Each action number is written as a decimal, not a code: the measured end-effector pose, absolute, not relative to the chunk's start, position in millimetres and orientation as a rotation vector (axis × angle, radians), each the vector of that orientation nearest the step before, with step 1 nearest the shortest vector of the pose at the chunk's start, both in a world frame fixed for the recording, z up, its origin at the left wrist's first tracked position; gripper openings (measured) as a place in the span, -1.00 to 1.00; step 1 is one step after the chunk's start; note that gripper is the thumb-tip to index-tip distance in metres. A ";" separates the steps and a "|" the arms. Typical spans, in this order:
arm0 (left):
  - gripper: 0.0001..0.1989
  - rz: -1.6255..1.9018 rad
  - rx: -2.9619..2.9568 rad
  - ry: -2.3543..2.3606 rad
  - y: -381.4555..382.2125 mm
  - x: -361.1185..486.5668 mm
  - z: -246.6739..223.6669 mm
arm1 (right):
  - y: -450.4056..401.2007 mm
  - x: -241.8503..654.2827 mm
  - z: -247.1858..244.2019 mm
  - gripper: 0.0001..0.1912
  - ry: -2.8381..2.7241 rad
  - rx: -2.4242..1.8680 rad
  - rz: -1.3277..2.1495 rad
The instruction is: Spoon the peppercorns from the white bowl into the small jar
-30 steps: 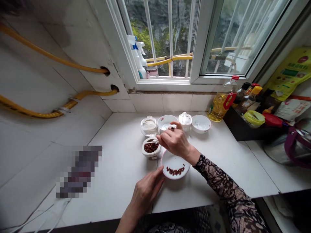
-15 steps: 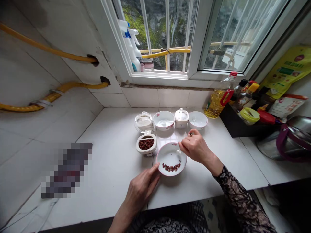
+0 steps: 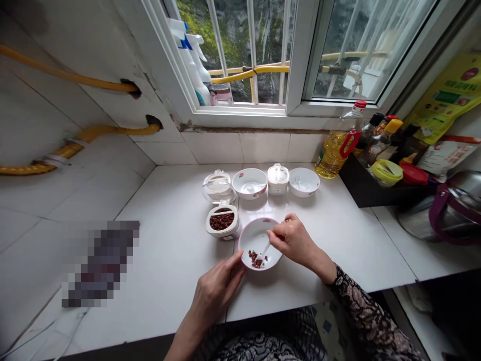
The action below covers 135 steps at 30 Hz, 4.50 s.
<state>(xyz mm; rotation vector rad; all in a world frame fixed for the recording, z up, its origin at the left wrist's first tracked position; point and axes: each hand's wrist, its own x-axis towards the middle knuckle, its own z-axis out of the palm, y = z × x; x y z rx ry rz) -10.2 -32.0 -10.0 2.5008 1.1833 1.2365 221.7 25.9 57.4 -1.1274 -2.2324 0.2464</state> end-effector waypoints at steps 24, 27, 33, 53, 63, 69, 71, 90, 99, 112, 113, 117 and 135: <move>-0.59 1.257 2.516 1.166 -31.3 -9.9 -11.3 | 46.1 219.6 76.0 -0.47 -1.657 -1.385 0.774; -0.60 1.258 2.519 1.171 -30.9 -9.9 -11.9 | 62.3 206.2 87.2 -0.47 -1.716 -1.310 0.630; -0.59 1.264 2.526 1.168 -30.7 -9.6 -14.2 | 90.0 169.6 102.2 -0.50 -1.964 -1.037 -0.035; -0.58 1.222 2.526 1.187 -33.0 -9.5 -12.1 | 61.2 213.2 84.2 -0.58 -2.219 -0.929 -0.186; -0.55 1.224 2.512 1.179 -32.9 -10.0 -10.7 | 42.7 207.9 54.3 -0.57 -2.303 -0.977 0.150; -0.57 1.224 2.498 1.198 -32.9 -9.8 -11.6 | 42.9 210.8 52.4 -0.55 -2.185 -1.045 0.429; -0.56 1.231 2.491 1.198 -32.8 -9.4 -11.3 | 43.1 212.9 51.3 -0.54 -2.113 -1.108 0.503; -0.54 1.195 2.502 1.215 -33.3 -7.2 -10.6 | 46.7 224.8 51.0 -0.40 -1.572 -1.346 0.911; -0.61 1.197 2.524 1.308 -32.7 -6.6 -10.2 | 51.6 223.5 46.3 -0.34 -1.435 -1.349 1.021; -0.65 1.217 2.406 1.261 -31.7 -8.2 -9.4 | 64.5 201.3 71.9 -0.35 -1.549 -1.249 0.892; -0.65 1.217 2.410 1.259 -31.7 -8.0 -10.3 | 68.6 197.3 77.7 -0.38 -1.590 -1.221 0.830; -0.67 1.224 2.423 1.274 -31.7 -7.7 -12.2 | 86.1 178.3 97.4 -0.47 -1.773 -1.120 0.426; -0.66 1.240 2.411 1.252 -31.7 -8.7 -10.8 | 70.6 179.9 111.5 -0.67 -2.069 -0.634 -0.407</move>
